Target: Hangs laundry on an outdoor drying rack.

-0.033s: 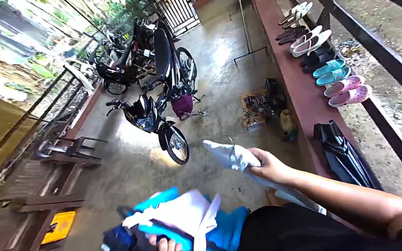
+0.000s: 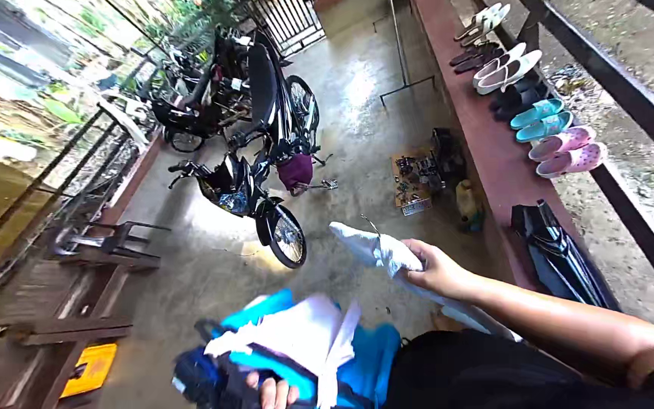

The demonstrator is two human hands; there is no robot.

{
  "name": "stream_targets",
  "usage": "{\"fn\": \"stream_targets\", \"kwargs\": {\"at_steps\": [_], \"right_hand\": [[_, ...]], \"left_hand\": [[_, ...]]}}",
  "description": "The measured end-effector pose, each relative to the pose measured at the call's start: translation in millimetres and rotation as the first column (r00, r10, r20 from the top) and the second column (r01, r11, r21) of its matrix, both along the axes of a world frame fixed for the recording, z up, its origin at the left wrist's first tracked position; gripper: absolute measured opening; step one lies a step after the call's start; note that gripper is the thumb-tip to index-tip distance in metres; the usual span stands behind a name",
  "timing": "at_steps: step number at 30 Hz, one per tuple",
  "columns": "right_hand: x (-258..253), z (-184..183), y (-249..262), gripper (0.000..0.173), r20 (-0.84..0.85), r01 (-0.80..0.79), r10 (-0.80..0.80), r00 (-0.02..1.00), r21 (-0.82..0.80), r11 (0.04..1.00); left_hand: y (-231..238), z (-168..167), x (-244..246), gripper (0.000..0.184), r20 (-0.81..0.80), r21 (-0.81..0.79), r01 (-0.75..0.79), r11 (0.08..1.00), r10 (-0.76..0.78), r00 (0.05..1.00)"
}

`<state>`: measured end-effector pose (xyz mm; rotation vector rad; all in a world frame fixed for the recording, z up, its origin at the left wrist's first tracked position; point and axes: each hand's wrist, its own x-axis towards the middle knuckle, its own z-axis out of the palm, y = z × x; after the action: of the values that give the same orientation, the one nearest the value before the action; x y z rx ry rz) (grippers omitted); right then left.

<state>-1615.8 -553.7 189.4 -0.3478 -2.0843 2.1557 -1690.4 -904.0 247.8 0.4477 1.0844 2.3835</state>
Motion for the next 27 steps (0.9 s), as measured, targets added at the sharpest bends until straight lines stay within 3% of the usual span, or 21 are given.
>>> {"fn": "stream_targets", "kwargs": {"at_steps": [4, 6, 10, 13, 20, 24, 27], "right_hand": [[-62, 12, 37, 0.065, -0.055, -0.013, 0.017, 0.998, 0.076, 0.997], [-96, 15, 61, 0.062, -0.091, 0.053, -0.04, 0.995, 0.142, 0.988], [-172, 13, 108, 0.051, -0.11, 0.217, -0.199, 0.974, 0.195, 0.957], [-240, 3, 141, 0.052, -0.117, 0.332, -0.313, 0.942, 0.211, 0.919], [-411, 28, 223, 0.055, -0.154, 0.62, -0.601, 0.784, 0.135, 0.773], [-478, 25, 268, 0.05, -0.159, 0.735, -0.718, 0.678, 0.113, 0.669], [-520, 15, 315, 0.05, -0.141, 0.747, -0.733, 0.665, 0.129, 0.652]], "left_hand": [[53, -18, -79, 0.044, -0.004, 0.2, 0.118, 0.973, -0.12, 0.993], [81, -24, -123, 0.047, -0.012, 0.242, 0.12, 0.963, -0.121, 0.993], [132, -50, -228, 0.053, 0.025, 0.328, 0.252, 0.91, -0.275, 0.961], [190, -66, -324, 0.056, 0.03, 0.374, 0.345, 0.861, -0.383, 0.923], [353, -39, -558, 0.053, 0.004, 0.264, 0.682, 0.682, -0.708, 0.706], [417, -64, -653, 0.051, 0.134, 0.179, 0.737, 0.651, -0.759, 0.638], [468, -79, -734, 0.055, 0.127, 0.198, 0.758, 0.621, -0.783, 0.608]]}}
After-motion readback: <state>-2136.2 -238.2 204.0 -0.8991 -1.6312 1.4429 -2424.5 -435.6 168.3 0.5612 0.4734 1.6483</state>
